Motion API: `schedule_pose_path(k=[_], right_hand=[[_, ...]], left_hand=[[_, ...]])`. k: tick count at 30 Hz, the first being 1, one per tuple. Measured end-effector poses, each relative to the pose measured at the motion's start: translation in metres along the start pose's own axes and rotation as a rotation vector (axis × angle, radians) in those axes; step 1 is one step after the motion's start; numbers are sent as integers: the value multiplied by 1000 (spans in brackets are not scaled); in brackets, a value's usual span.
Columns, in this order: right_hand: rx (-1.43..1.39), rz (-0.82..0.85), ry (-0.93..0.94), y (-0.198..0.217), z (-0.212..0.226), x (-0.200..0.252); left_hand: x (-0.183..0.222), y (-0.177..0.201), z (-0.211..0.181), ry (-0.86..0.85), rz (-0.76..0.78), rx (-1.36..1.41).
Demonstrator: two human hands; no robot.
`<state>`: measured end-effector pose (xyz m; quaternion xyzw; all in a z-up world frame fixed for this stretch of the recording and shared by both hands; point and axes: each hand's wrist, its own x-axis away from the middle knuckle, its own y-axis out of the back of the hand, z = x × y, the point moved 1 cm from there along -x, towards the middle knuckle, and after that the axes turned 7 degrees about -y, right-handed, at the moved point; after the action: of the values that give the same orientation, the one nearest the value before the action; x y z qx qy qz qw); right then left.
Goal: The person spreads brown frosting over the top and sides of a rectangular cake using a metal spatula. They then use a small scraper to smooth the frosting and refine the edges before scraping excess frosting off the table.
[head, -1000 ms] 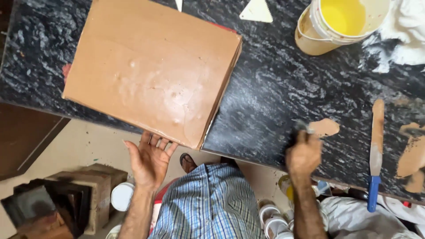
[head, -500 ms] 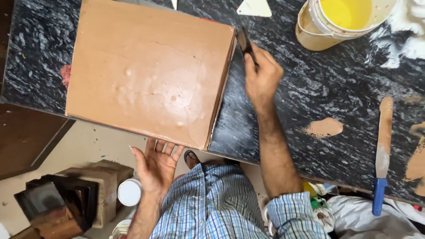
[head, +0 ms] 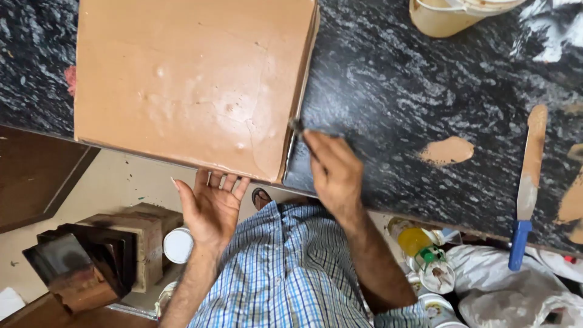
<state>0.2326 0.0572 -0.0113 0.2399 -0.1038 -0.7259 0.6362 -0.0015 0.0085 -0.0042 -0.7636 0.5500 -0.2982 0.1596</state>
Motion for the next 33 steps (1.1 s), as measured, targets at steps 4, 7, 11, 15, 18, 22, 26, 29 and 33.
schedule_pose_path(k=[4, 7, 11, 15, 18, 22, 26, 29, 33], right_hand=[[-37, 76, -1, 6, 21, 45], [-34, 104, -4, 16, 33, 72], [-28, 12, -47, 36, 13, 87], [663, -331, -145, 80, -62, 67], [1015, -242, -125, 73, -106, 54], [775, -82, -237, 37, -86, 80], [284, -301, -440, 26, -39, 55], [99, -408, -420, 6, -11, 28], [132, -362, -139, -21, -1, -11]], left_hand=[[-1, 5, 2, -6, 6, 17], [-1, 9, 9, -21, 8, 87], [-3, 10, 21, -17, -15, 132], [-6, 23, 32, 93, 154, 79], [-1, 53, 28, 219, 191, 16], [-5, 114, -3, 276, -3, 200], [-25, 153, -36, 148, -254, 205], [-43, 166, -59, 51, -203, 190], [-49, 155, -75, 63, -58, 284]])
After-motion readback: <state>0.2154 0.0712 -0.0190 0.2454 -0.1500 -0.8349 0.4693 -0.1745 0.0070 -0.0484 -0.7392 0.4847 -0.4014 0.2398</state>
